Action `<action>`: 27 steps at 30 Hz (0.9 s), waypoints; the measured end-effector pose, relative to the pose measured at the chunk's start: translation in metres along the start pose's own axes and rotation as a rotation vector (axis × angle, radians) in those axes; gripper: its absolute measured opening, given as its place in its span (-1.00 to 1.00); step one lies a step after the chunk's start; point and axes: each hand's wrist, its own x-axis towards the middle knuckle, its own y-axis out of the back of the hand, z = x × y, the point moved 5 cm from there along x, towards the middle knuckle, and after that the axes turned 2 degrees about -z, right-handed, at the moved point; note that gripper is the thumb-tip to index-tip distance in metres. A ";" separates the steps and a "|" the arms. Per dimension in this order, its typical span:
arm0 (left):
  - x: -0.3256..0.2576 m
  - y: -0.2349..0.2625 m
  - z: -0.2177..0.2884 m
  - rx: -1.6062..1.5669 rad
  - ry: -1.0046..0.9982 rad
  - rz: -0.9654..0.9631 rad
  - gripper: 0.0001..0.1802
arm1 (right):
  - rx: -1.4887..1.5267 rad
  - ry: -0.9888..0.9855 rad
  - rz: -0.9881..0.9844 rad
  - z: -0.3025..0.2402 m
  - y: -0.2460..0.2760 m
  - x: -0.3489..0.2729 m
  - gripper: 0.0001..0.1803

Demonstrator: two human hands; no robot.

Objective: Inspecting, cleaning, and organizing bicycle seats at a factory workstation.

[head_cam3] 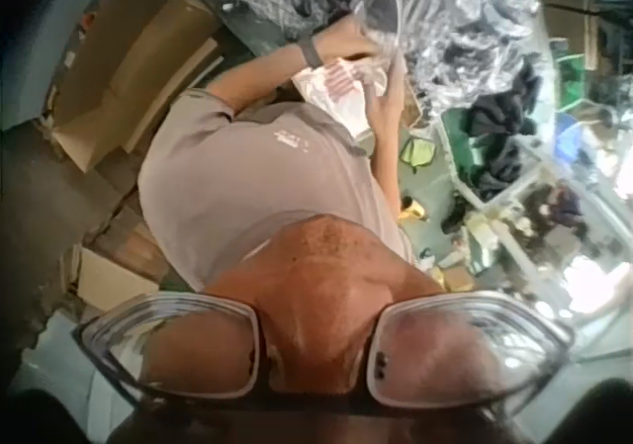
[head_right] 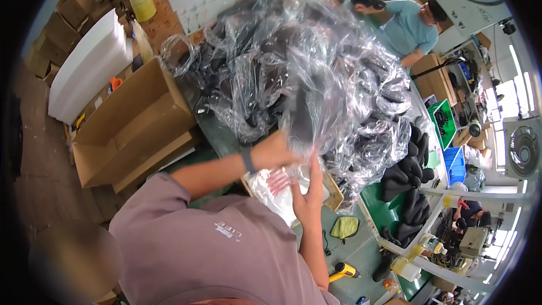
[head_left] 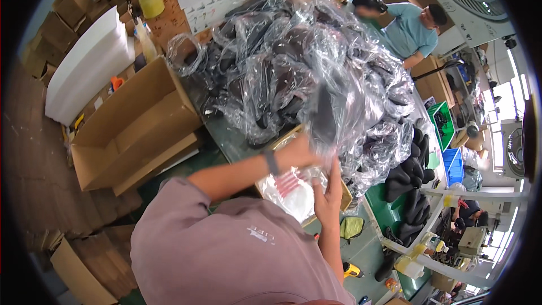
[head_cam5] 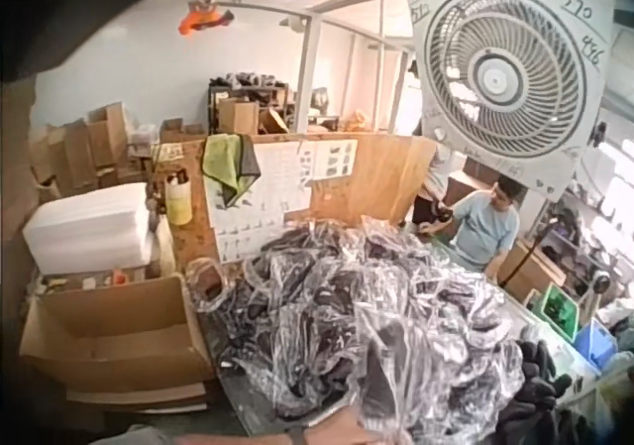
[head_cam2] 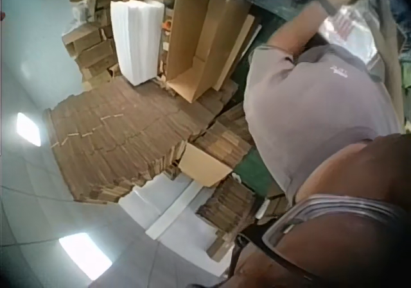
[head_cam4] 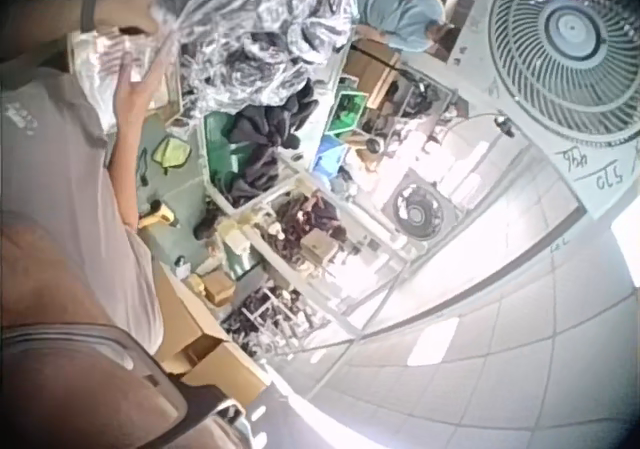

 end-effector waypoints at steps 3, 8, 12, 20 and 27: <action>0.105 0.053 0.019 -0.618 0.052 0.005 -0.90 | -0.349 0.210 -0.036 -0.049 0.010 -0.006 -0.22; 0.244 0.298 -0.022 -0.805 -0.112 0.700 -0.85 | -0.312 -0.065 -0.126 0.028 0.033 -0.080 -0.31; 0.208 0.150 -0.064 -0.391 -0.163 0.752 -0.53 | -0.290 -0.366 0.006 0.150 0.092 -0.181 -0.33; -0.087 -0.208 -0.220 0.668 0.251 -0.259 -0.76 | 0.276 -0.755 0.653 0.380 0.266 -0.282 -0.40; -0.122 -0.263 -0.229 0.901 0.399 -0.621 -0.51 | 0.730 -0.692 0.740 0.565 0.383 -0.112 -0.29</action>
